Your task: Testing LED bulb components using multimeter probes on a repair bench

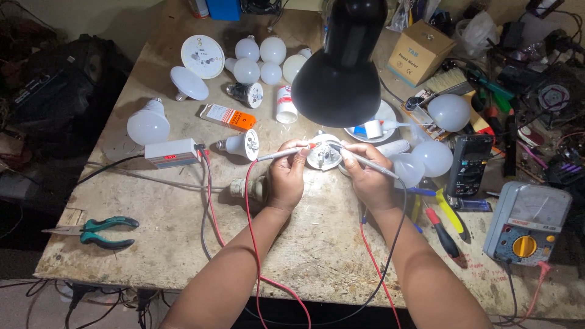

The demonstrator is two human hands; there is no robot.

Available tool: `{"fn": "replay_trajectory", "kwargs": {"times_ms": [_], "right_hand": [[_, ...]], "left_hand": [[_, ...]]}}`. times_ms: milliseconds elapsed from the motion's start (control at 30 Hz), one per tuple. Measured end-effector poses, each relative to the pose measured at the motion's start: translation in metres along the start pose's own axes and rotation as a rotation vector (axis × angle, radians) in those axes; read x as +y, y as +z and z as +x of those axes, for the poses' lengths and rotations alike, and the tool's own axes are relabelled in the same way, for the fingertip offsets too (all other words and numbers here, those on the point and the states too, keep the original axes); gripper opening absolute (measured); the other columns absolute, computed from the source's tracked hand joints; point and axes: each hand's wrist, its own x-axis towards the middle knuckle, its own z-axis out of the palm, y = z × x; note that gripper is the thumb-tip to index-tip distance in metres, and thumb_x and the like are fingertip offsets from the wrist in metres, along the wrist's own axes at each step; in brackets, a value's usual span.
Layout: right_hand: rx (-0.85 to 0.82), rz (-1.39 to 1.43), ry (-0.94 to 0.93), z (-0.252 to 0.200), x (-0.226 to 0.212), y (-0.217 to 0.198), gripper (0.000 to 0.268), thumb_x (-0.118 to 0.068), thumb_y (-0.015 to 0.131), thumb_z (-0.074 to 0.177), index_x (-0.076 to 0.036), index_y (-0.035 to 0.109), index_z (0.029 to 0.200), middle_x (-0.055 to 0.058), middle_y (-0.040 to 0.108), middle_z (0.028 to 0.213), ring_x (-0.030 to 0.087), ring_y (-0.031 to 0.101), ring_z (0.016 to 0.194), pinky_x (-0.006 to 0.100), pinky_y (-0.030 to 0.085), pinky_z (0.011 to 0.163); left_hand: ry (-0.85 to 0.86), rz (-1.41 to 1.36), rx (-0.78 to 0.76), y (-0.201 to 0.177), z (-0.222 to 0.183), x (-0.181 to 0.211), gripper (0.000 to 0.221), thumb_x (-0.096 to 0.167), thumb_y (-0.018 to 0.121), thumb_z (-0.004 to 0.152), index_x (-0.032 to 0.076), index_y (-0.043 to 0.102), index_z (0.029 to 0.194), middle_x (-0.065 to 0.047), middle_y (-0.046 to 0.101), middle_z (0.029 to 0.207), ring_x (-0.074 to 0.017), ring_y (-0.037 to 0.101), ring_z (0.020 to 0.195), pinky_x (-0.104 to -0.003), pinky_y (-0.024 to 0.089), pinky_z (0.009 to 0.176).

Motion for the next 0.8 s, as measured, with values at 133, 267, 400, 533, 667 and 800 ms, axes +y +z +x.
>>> {"fn": "replay_trajectory", "kwargs": {"times_ms": [133, 267, 400, 533, 667, 800], "right_hand": [[0.003, 0.011, 0.011, -0.001, 0.004, 0.001, 0.015, -0.008, 0.076, 0.091, -0.007, 0.078, 0.106, 0.012, 0.079, 0.098, 0.018, 0.073, 0.096, 0.034, 0.059, 0.079], [0.01, 0.023, 0.025, -0.002, 0.004, 0.001, 0.013, -0.009, 0.077, 0.092, -0.007, 0.077, 0.105, 0.011, 0.079, 0.096, 0.015, 0.071, 0.094, 0.033, 0.059, 0.078], [0.009, 0.022, 0.027, -0.002, 0.004, 0.001, 0.011, -0.008, 0.076, 0.093, -0.007, 0.077, 0.104, 0.012, 0.079, 0.098, 0.017, 0.072, 0.095, 0.035, 0.06, 0.077], [0.004, 0.02, 0.027, -0.003, 0.002, -0.002, 0.011, -0.008, 0.076, 0.093, -0.007, 0.076, 0.104, 0.012, 0.079, 0.098, 0.016, 0.072, 0.095, 0.035, 0.06, 0.077], [-0.01, -0.008, 0.025, -0.002, 0.003, -0.002, 0.009, -0.009, 0.075, 0.093, -0.006, 0.075, 0.102, 0.014, 0.079, 0.097, 0.021, 0.075, 0.093, 0.037, 0.061, 0.076], [-0.021, -0.042, 0.025, -0.003, 0.001, -0.003, 0.01, -0.011, 0.075, 0.094, -0.008, 0.076, 0.103, 0.011, 0.08, 0.095, 0.021, 0.075, 0.094, 0.036, 0.06, 0.078]], "left_hand": [[-0.004, -0.019, 0.001, 0.002, -0.001, 0.002, 0.004, 0.01, 0.064, 0.102, 0.011, 0.068, 0.103, -0.01, 0.078, 0.096, -0.012, 0.068, 0.096, -0.035, 0.057, 0.091], [-0.006, -0.009, -0.001, 0.0, 0.0, 0.006, 0.004, 0.009, 0.064, 0.101, 0.01, 0.068, 0.103, -0.011, 0.078, 0.096, -0.0121, 0.068, 0.097, -0.036, 0.057, 0.091], [-0.028, 0.03, -0.01, 0.0, 0.001, 0.008, 0.004, 0.012, 0.063, 0.102, 0.011, 0.067, 0.103, -0.012, 0.078, 0.096, -0.0148, 0.07, 0.098, -0.035, 0.059, 0.088], [-0.072, 0.065, -0.007, 0.0, -0.006, 0.006, 0.005, 0.016, 0.063, 0.102, 0.013, 0.067, 0.104, -0.01, 0.079, 0.098, -0.0162, 0.073, 0.098, -0.033, 0.061, 0.086], [-0.14, -0.081, 0.059, 0.003, -0.006, -0.013, 0.011, 0.019, 0.056, 0.106, 0.01, 0.062, 0.108, -0.013, 0.077, 0.099, -0.014, 0.069, 0.097, -0.03, 0.06, 0.088], [-0.121, -0.135, 0.059, 0.002, -0.005, -0.024, 0.013, 0.02, 0.052, 0.108, 0.009, 0.058, 0.109, -0.01, 0.074, 0.101, -0.012, 0.064, 0.099, -0.027, 0.058, 0.089]]}}
